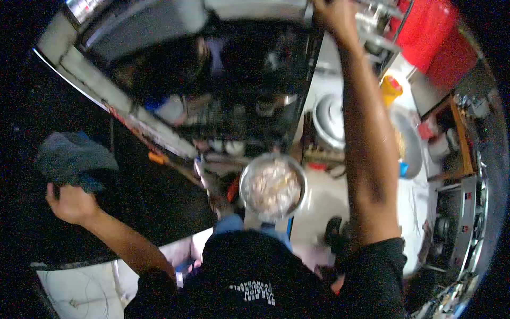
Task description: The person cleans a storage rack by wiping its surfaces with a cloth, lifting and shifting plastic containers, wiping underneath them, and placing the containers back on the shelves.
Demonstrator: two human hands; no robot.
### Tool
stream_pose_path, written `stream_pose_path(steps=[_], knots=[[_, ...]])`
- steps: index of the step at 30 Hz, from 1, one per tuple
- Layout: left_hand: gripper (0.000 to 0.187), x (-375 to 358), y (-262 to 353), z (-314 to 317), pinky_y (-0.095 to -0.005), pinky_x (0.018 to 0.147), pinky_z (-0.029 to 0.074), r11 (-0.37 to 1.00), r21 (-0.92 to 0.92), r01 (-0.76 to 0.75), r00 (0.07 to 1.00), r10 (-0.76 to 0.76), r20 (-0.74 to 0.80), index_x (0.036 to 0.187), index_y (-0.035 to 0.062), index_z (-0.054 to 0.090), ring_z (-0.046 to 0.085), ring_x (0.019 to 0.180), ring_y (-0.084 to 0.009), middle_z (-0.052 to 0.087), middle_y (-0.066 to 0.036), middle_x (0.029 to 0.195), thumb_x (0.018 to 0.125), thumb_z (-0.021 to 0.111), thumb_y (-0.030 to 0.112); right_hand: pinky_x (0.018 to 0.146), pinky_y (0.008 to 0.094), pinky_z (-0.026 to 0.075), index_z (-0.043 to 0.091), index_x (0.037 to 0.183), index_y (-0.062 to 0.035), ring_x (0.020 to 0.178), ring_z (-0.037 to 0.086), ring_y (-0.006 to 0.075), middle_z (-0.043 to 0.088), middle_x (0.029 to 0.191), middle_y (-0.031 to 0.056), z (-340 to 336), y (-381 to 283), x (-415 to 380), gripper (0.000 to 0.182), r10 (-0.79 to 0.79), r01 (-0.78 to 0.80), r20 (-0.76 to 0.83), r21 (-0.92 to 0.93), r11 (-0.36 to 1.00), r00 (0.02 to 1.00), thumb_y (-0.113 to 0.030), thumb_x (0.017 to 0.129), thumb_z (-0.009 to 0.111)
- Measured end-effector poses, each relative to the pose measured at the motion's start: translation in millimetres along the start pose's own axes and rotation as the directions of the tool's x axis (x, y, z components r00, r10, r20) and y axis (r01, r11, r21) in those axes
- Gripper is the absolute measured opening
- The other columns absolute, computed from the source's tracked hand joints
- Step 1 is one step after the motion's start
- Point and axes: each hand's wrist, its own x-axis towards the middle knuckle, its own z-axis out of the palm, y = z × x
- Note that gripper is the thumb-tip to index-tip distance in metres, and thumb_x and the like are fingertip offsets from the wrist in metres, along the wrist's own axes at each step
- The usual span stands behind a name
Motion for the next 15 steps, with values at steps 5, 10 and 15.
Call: stream_pose_path(steps=[5, 10, 15], knots=[[0.05, -16, 20, 8, -0.049, 0.114, 0.03, 0.993, -0.04, 0.108, 0.969, -0.097, 0.226, 0.134, -0.0033, 0.054, 0.05, 0.127, -0.0352, 0.057, -0.021, 0.137, 0.095, 0.052, 0.028, 0.051, 0.0321, 0.042, 0.064, 0.088, -0.0008, 0.059, 0.05, 0.0111, 0.056, 0.067, 0.0002, -13, -18, -7, 0.031, 0.104, -0.114, 0.048, 0.345, 0.932, 0.993, -0.031, 0.093, 0.07], [0.051, -20, 17, -11, -0.0486, 0.116, 0.027, 0.988, -0.064, 0.139, 0.96, -0.118, 0.254, 0.137, -0.0022, 0.049, 0.047, 0.13, -0.0343, 0.052, -0.019, 0.142, 0.095, 0.053, 0.027, 0.051, 0.0296, 0.045, 0.065, 0.088, -0.0036, 0.061, 0.056, 0.0115, 0.06, 0.074, 0.0007, -17, -34, -14, 0.028, 0.148, -0.151, 0.035, 0.334, 0.931, 0.988, -0.03, 0.094, 0.069], [0.049, -23, 12, -24, -0.0474, 0.117, 0.024, 0.995, -0.009, 0.096, 0.99, -0.094, 0.106, 0.138, 0.0019, 0.05, 0.044, 0.133, -0.0315, 0.05, -0.015, 0.145, 0.094, 0.056, 0.025, 0.05, 0.0291, 0.042, 0.063, 0.082, -0.0056, 0.059, 0.053, 0.0106, 0.056, 0.069, -0.0008, -19, -30, -13, 0.028, 0.121, -0.128, 0.041, 0.319, 0.939, 0.992, -0.03, 0.094, 0.069]])
